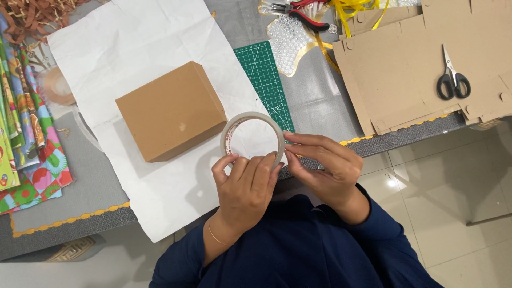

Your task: The person wraps a small cardboard box with purple patterned wrapping paper. They use scissors to cut tape and apply it to secure the paper, folding the edges neatly and taping the ends to complete the package.

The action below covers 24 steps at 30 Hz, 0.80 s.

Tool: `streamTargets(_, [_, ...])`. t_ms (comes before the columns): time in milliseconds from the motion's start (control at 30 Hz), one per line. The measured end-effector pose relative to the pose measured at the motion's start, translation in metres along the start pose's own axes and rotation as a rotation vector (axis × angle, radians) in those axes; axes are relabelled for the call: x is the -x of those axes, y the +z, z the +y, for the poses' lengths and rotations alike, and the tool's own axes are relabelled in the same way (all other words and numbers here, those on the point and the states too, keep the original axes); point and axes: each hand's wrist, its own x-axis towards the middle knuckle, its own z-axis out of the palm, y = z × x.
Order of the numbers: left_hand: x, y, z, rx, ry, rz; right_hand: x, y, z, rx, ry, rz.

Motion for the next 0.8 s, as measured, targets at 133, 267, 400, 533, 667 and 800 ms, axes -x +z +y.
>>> streamTargets(133, [0.003,0.002,-0.001,-0.057,0.030,-0.001,0.003,0.005,0.002,0.126,-0.052,0.028])
streamTargets(267, [-0.004,-0.001,0.001,0.037,-0.026,-0.033,0.006,0.006,0.004,0.278,-0.029,-0.010])
streamTargets(400, [-0.010,-0.008,0.001,0.293,-0.186,-0.073,-0.001,-0.003,-0.001,0.197,0.111,-0.126])
streamTargets(533, [-0.012,-0.015,-0.010,0.581,-0.355,-0.141,-0.015,-0.029,0.005,-0.038,0.231,-0.303])
streamTargets(667, [-0.016,-0.016,-0.009,0.845,-0.503,-0.206,-0.028,-0.036,-0.002,-0.242,0.290,-0.494])
streamTargets(800, [-0.022,-0.019,-0.008,0.882,-0.533,-0.219,-0.023,-0.036,0.002,-0.321,0.320,-0.479])
